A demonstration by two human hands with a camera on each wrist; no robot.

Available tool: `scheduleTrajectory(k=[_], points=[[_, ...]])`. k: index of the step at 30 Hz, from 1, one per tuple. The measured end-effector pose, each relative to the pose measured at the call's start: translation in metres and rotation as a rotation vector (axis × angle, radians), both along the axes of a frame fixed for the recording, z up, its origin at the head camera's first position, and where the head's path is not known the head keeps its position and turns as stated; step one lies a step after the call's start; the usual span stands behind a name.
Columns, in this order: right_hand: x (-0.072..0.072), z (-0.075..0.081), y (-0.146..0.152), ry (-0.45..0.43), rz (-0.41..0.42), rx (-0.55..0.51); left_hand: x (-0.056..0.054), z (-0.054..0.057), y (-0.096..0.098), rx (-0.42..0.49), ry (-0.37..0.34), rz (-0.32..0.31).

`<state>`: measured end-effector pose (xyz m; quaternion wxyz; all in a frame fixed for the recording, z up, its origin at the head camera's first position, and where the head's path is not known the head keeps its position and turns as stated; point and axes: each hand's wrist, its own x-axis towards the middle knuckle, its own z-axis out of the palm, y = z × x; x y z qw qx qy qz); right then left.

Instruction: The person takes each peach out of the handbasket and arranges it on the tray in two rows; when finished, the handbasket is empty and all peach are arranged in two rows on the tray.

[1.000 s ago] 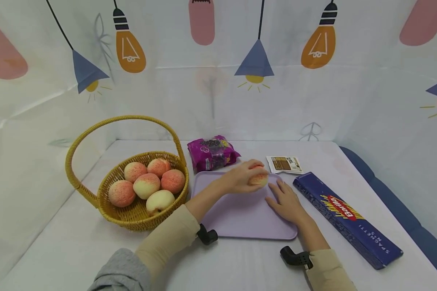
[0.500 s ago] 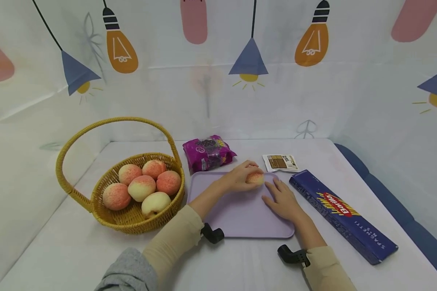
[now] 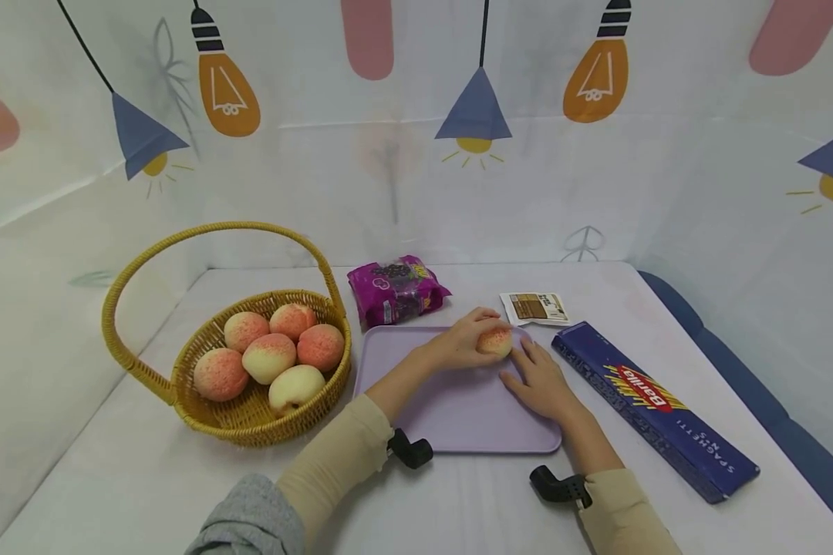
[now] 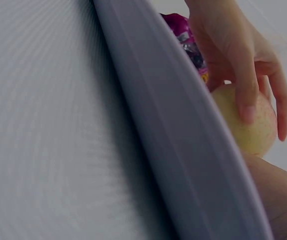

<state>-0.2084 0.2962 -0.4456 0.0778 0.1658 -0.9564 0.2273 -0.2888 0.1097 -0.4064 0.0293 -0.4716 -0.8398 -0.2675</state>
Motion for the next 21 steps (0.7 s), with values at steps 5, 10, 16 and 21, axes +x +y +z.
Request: scheduleTrajectory(k=[5,10,16,21], points=[[0.001,0.002,-0.001,-0.012,0.000,0.003,0.004,0.003,-0.001,-0.035,-0.027,0.034],[0.002,0.004,-0.002,-0.015,0.002,0.005,0.008,0.005,-0.003,-0.052,-0.013,0.085],[0.001,0.003,-0.001,-0.018,0.003,0.012,0.013,0.011,-0.006,-0.091,0.032,0.137],[0.000,0.002,0.001,-0.017,0.003,0.011,0.020,0.021,-0.008,-0.119,0.056,0.148]])
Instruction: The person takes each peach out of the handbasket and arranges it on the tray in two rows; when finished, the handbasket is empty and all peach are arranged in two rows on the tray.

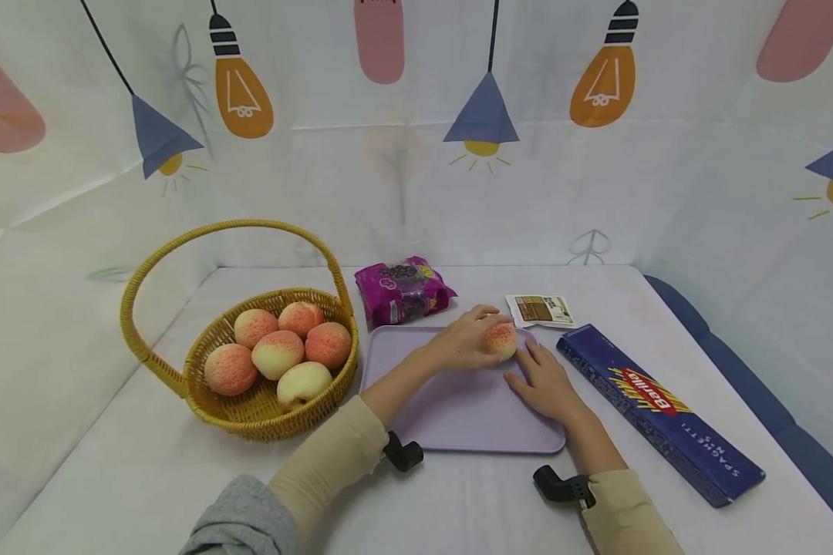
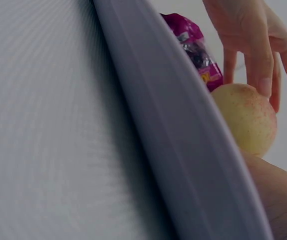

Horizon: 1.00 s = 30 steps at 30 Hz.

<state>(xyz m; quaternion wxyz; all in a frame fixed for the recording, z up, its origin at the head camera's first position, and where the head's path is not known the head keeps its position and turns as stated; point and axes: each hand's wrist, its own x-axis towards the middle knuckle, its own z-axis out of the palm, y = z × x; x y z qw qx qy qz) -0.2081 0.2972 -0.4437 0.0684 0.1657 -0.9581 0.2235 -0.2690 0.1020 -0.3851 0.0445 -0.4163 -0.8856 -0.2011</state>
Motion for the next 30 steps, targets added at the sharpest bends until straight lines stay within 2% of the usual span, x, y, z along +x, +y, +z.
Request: scheduleTrajectory(k=[5,10,19,24,30], points=[[-0.002,-0.002,0.000,0.000,0.007,-0.001,0.006,0.009,-0.006,-0.062,0.069,0.023],[-0.002,0.000,-0.001,0.008,0.013,0.002,0.010,0.017,-0.017,-0.078,0.146,0.037],[-0.004,0.004,0.001,0.005,0.007,0.007,0.019,0.034,-0.037,-0.070,0.171,0.019],[-0.005,0.002,0.002,-0.020,0.014,0.003,0.034,0.046,-0.050,-0.152,0.222,0.065],[-0.004,0.001,0.004,-0.040,0.015,-0.002,0.055,0.064,-0.072,-0.241,0.238,0.145]])
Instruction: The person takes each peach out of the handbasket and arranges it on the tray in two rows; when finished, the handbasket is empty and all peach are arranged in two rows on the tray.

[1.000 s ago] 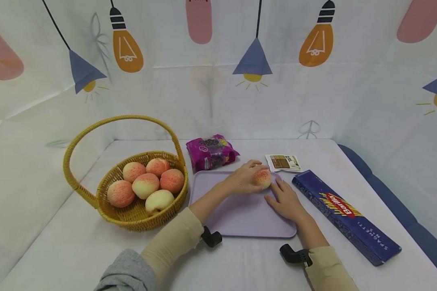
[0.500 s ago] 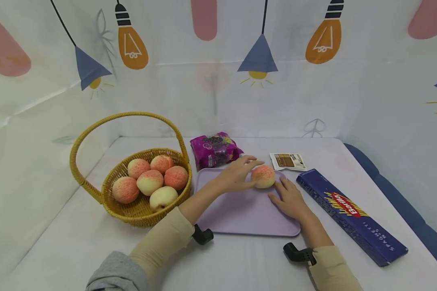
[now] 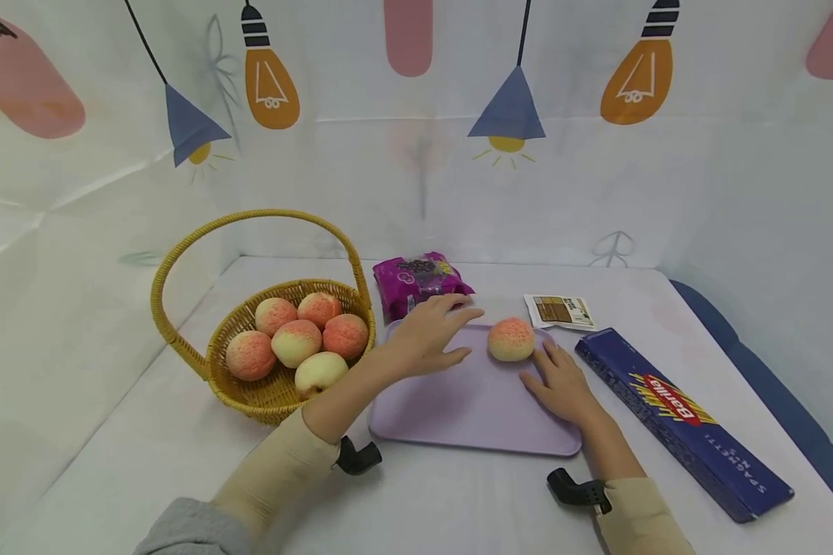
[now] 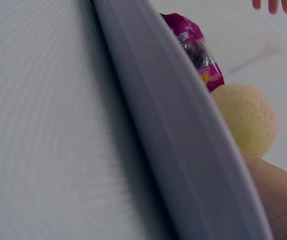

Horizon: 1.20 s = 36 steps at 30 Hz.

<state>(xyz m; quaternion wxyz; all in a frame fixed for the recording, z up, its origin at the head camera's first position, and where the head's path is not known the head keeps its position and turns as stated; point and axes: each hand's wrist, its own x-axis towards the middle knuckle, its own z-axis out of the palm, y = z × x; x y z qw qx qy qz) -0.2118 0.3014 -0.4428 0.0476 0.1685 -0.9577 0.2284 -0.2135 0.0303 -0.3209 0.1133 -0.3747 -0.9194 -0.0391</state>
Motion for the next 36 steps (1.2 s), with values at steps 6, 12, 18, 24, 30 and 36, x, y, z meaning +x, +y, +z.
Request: scheduleTrajectory(k=[6,12,18,24,30,36], points=[[0.001,-0.004,0.003,0.007,0.011,-0.007,0.011,0.008,-0.024,0.018,-0.029,0.050],[-0.001,-0.004,0.001,0.025,0.012,-0.016,0.016,0.012,-0.053,0.047,-0.043,0.131],[0.001,-0.005,0.001,0.027,0.005,-0.013,0.018,0.008,-0.086,0.070,-0.048,0.199],[0.002,-0.005,0.002,0.018,-0.006,-0.016,0.011,0.003,-0.124,0.075,0.007,0.196],[0.001,-0.004,0.002,0.020,-0.004,-0.009,0.008,-0.002,-0.155,0.031,-0.091,0.296],[0.000,-0.005,0.003,0.039,0.001,-0.007,0.003,-0.010,-0.172,0.032,-0.170,0.321]])
